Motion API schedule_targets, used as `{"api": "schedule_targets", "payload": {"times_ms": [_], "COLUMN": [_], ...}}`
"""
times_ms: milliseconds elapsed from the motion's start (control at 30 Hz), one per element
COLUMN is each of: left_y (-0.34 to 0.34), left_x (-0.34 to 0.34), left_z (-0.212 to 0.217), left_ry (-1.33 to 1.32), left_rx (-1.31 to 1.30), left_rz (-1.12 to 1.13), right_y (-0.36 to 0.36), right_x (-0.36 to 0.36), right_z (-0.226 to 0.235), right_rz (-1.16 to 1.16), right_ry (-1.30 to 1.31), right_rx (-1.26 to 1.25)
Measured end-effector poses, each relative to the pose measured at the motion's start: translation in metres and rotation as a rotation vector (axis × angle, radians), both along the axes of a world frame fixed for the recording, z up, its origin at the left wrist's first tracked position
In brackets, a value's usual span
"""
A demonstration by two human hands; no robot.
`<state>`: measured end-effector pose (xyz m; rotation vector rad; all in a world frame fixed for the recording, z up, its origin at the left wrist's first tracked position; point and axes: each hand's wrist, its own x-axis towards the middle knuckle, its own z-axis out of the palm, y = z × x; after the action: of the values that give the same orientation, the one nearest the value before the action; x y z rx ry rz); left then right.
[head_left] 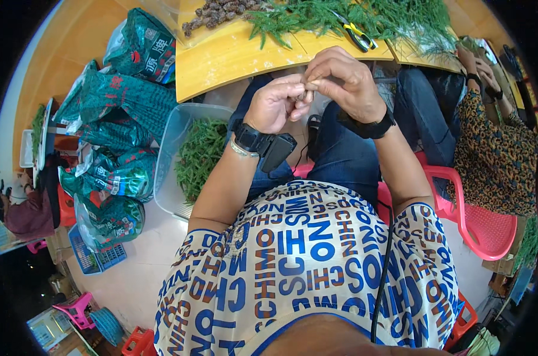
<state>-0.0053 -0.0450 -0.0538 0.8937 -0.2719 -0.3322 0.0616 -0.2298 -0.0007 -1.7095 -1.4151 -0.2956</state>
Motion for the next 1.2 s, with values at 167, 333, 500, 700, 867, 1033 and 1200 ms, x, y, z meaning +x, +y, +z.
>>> {"api": "schedule_targets", "payload": {"times_ms": [167,333,500,700,867,1033,1200], "left_y": [0.002,0.000,-0.003,0.000,0.005,-0.001,-0.004], "left_x": [0.000,-0.002,-0.001,0.000,0.003,0.003,-0.005], "left_z": [0.001,0.006,0.004,0.000,-0.007,-0.007,-0.002], "left_ry": [0.020,0.057,0.060,0.019,-0.021,0.004,0.083], "left_rx": [-0.058,0.045,0.077,0.138,0.168,0.149,0.006], "left_rz": [-0.051,0.016,0.017,0.074,0.059,0.130,0.107], "right_y": [-0.001,-0.001,-0.001,0.000,0.001,0.002,0.000], "right_x": [0.004,0.001,-0.006,-0.008,-0.005,-0.002,0.000], "right_z": [-0.002,0.007,0.011,0.003,-0.001,-0.005,-0.015], "right_rz": [0.045,0.000,-0.024,-0.138,-0.104,-0.086,-0.005], "right_ry": [0.178,-0.039,-0.016,0.128,0.198,0.208,0.381], "right_rx": [-0.017,-0.131,-0.182,-0.138,-0.119,-0.131,-0.071]}}
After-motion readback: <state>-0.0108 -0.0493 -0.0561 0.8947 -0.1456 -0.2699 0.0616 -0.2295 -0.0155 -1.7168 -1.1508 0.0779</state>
